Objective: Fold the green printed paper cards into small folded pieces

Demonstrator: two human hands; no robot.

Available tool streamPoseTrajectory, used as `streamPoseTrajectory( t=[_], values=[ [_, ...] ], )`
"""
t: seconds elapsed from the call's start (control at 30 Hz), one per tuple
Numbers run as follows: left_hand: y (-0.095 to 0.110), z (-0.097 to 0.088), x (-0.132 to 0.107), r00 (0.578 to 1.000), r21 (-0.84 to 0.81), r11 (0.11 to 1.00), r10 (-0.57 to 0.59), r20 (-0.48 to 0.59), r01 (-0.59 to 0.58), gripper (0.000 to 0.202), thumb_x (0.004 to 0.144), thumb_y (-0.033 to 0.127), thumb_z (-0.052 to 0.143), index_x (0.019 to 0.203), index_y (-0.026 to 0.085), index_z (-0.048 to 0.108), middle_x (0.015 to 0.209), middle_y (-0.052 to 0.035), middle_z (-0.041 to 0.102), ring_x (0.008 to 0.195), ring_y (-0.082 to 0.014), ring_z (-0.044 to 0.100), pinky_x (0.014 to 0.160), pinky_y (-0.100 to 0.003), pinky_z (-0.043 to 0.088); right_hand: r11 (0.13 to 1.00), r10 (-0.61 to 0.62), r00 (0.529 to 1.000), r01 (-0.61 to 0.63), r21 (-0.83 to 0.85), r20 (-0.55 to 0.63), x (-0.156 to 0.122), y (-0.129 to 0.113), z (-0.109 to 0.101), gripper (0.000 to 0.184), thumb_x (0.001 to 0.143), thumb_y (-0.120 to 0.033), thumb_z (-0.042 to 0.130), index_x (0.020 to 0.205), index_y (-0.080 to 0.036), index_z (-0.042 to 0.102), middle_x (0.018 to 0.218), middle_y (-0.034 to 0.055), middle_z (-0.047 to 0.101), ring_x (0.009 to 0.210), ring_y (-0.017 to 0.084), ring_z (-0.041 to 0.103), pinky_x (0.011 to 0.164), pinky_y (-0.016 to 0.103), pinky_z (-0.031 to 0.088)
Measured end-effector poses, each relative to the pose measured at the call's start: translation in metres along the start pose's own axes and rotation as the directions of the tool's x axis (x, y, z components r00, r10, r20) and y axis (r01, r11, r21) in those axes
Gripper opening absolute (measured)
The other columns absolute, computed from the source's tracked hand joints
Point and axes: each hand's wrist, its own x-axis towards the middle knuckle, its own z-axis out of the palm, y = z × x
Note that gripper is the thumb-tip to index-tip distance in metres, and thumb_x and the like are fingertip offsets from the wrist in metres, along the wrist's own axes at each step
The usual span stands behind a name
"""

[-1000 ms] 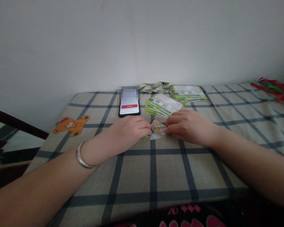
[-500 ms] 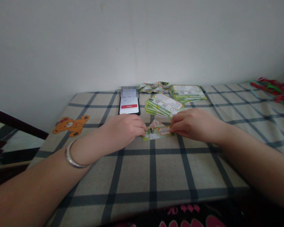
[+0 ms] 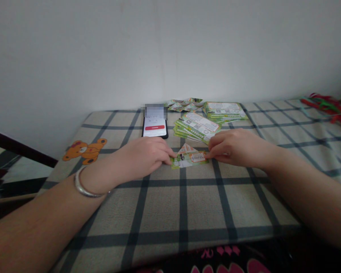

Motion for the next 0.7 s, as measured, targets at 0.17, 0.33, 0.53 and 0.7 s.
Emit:
streamPoseTrajectory(
  t=[0.17,0.33,0.53,0.7],
  values=[
    [0.003,0.0,0.001,0.999,-0.021,0.999,-0.041,-0.003,0.041,0.029,0.079,0.006,0.05,0.084,0.022,0.073,0.103,0.001,0.073,0.099,-0.0172,0.064,0.092,-0.034,0.05,0.999,0.012,1.0,-0.012,0.041,0.011,-0.002,0.002,0.0,0.023,0.086,-0.019,0.057,0.095,-0.03,0.075,0.087,-0.0014,0.069,0.077,0.013,0.063,0.063,0.025,0.04],
    [0.013,0.001,0.004,0.992,-0.021,0.993,-0.118,-0.034,0.117,0.022,0.077,0.009,0.049,0.076,0.019,0.069,0.095,-0.0034,0.072,0.094,-0.0186,0.064,0.088,-0.035,0.051,0.986,0.059,0.998,-0.062,0.154,0.022,0.002,0.007,0.004,0.019,0.083,-0.015,0.057,0.089,-0.023,0.074,0.092,0.0016,0.07,0.085,0.016,0.063,0.075,0.028,0.045],
    [0.022,0.008,0.009,0.981,0.049,0.981,-0.183,-0.067,0.187,0.019,0.084,0.015,0.049,0.086,0.016,0.068,0.089,-0.0063,0.069,0.087,-0.0203,0.063,0.081,-0.036,0.052,0.944,0.255,0.967,-0.252,0.211,0.011,0.011,0.005,0.013,0.016,0.082,-0.019,0.057,0.091,-0.022,0.07,0.082,0.0005,0.069,0.071,0.014,0.06,0.063,0.026,0.043],
    [0.021,0.016,0.008,0.974,0.051,0.976,-0.209,-0.087,0.213,0.025,0.091,0.019,0.049,0.109,0.017,0.065,0.102,-0.0067,0.066,0.095,-0.0214,0.06,0.085,-0.038,0.05,0.972,0.204,0.973,-0.189,0.139,-0.105,0.014,-0.004,0.021,0.026,0.087,-0.037,0.06,0.108,-0.024,0.068,0.096,0.0045,0.067,0.086,0.019,0.062,0.071,0.03,0.045]
  ],
)
